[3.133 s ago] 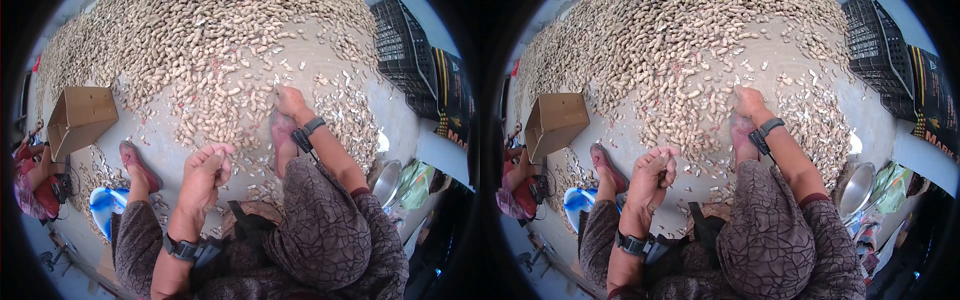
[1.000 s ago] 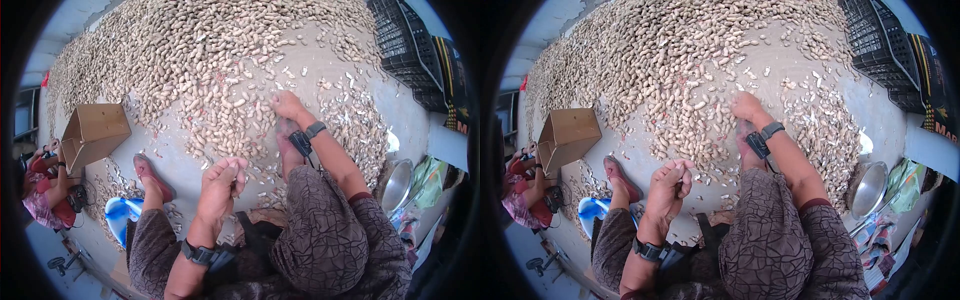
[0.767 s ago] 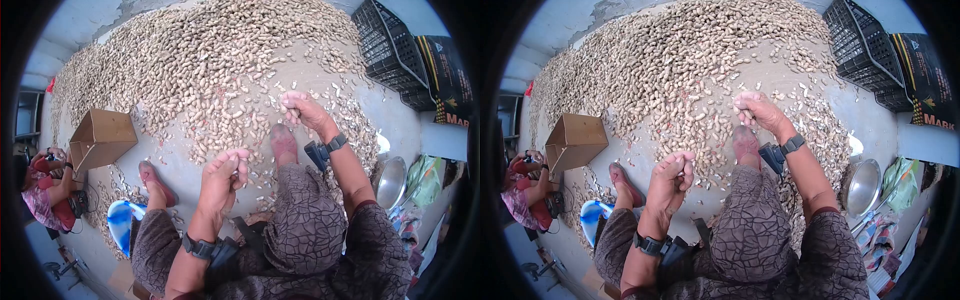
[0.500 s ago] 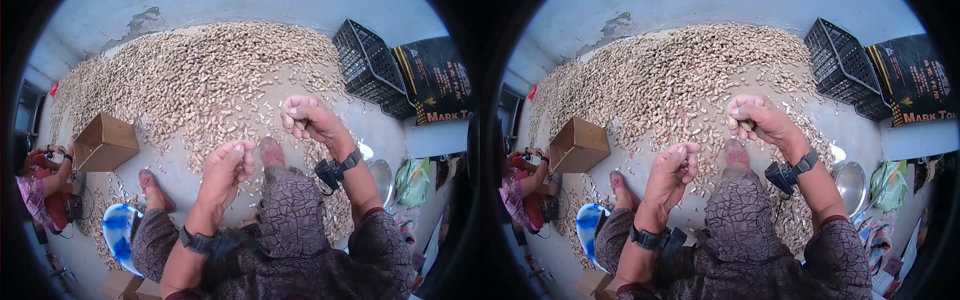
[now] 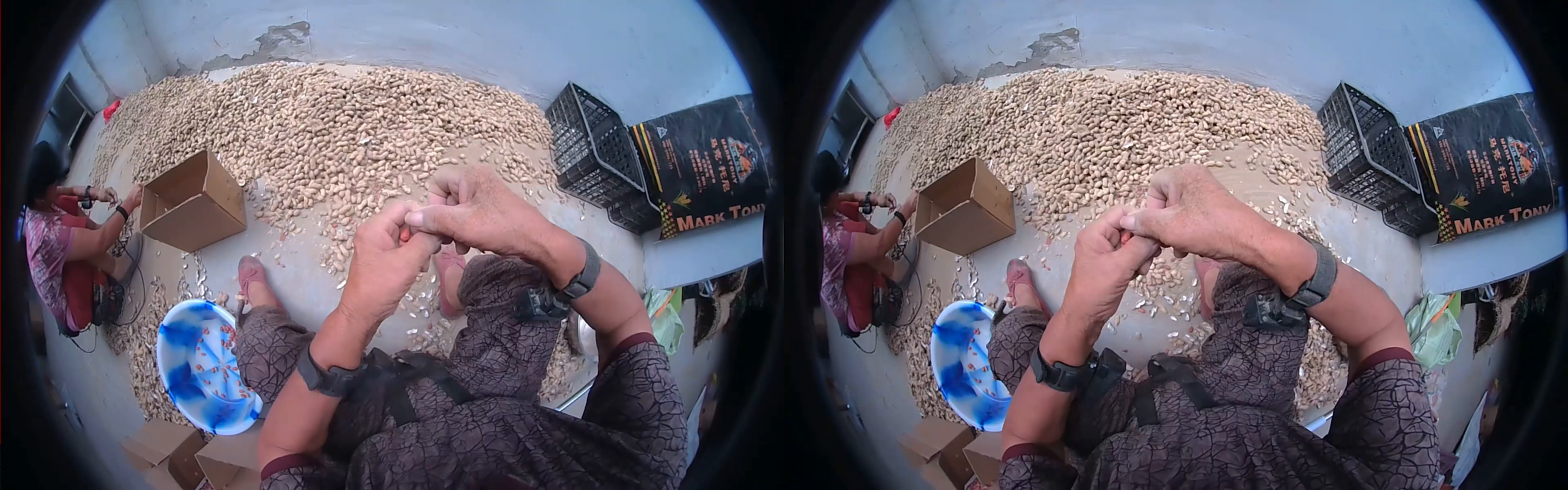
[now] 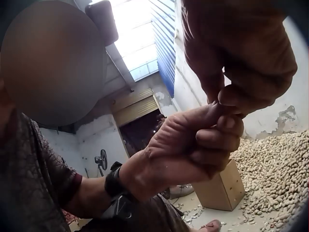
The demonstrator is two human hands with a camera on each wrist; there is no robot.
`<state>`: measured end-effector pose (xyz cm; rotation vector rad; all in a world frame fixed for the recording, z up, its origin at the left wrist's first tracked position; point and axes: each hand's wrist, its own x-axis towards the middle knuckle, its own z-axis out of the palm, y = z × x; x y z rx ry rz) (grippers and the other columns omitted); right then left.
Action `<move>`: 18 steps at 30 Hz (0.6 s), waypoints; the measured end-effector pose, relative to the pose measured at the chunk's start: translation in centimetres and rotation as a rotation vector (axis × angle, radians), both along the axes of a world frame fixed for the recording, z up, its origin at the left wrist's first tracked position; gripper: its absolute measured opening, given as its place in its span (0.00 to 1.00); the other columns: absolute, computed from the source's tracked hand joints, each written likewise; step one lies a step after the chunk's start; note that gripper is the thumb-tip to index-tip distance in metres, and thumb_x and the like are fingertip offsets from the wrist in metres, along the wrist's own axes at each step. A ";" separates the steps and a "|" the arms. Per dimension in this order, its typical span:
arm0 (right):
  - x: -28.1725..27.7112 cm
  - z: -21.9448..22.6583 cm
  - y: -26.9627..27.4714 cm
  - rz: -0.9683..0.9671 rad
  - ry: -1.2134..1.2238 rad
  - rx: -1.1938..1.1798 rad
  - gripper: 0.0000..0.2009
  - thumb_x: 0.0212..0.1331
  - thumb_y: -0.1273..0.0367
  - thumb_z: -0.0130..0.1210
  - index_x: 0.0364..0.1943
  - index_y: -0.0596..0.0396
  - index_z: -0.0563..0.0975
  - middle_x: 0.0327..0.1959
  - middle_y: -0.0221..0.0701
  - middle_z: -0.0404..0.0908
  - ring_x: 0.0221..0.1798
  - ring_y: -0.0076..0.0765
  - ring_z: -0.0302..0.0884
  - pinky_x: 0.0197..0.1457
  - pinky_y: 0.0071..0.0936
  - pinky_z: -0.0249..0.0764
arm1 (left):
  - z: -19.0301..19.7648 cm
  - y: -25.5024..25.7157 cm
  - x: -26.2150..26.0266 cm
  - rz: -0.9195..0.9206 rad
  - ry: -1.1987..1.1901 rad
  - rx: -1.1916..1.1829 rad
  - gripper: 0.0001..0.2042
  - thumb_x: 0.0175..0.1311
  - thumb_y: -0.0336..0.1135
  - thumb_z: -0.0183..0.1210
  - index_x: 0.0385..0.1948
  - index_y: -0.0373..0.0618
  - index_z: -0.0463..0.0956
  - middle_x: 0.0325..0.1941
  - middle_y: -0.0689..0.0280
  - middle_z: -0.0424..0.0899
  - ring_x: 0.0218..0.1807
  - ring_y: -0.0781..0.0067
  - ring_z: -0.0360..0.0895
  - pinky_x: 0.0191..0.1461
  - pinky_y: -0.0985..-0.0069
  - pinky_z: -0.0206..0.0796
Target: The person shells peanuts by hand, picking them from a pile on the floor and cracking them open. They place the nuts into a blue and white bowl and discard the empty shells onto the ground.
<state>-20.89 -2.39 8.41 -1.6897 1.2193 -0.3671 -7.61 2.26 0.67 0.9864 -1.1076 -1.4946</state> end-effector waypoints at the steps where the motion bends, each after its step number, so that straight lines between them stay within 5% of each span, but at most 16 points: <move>1: 0.3 0.0 0.2 0.009 0.004 -0.005 0.17 0.47 0.61 0.57 0.13 0.58 0.68 0.11 0.27 0.69 0.16 0.17 0.66 0.16 0.16 0.61 | -0.1 0.2 0.6 -0.007 0.052 0.028 0.08 0.54 0.28 0.54 0.35 0.38 0.70 0.24 0.69 0.73 0.20 0.88 0.64 0.21 0.91 0.54; 7: 1.1 -1.7 0.7 -0.058 -0.165 0.133 0.17 0.45 0.57 0.61 0.30 0.55 0.72 0.20 0.23 0.71 0.19 0.14 0.65 0.18 0.10 0.57 | -0.2 1.4 2.6 -0.070 0.507 0.092 0.06 0.58 0.28 0.48 0.34 0.37 0.70 0.26 0.65 0.74 0.19 0.87 0.61 0.21 0.91 0.52; 11: 0.5 -2.0 1.1 -0.037 -0.323 0.279 0.17 0.46 0.57 0.60 0.31 0.55 0.73 0.19 0.23 0.72 0.21 0.14 0.65 0.19 0.10 0.56 | 0.2 1.8 3.1 -0.140 0.582 0.063 0.07 0.58 0.28 0.47 0.35 0.36 0.69 0.28 0.64 0.74 0.18 0.88 0.61 0.20 0.92 0.51; 16: 0.2 -2.7 1.4 0.099 -0.437 0.419 0.23 0.48 0.57 0.58 0.46 0.58 0.70 0.26 0.23 0.74 0.25 0.12 0.67 0.26 0.11 0.59 | -0.1 1.5 3.3 -0.370 0.605 0.146 0.09 0.58 0.27 0.47 0.38 0.36 0.70 0.27 0.67 0.73 0.19 0.89 0.61 0.19 0.92 0.51; 18: 0.1 -3.3 1.4 0.147 -0.464 0.474 0.27 0.48 0.56 0.58 0.48 0.59 0.69 0.31 0.26 0.75 0.28 0.14 0.69 0.27 0.10 0.61 | 0.4 1.6 2.9 -0.367 0.613 0.067 0.18 0.58 0.30 0.49 0.48 0.32 0.62 0.31 0.61 0.75 0.16 0.90 0.59 0.16 0.94 0.48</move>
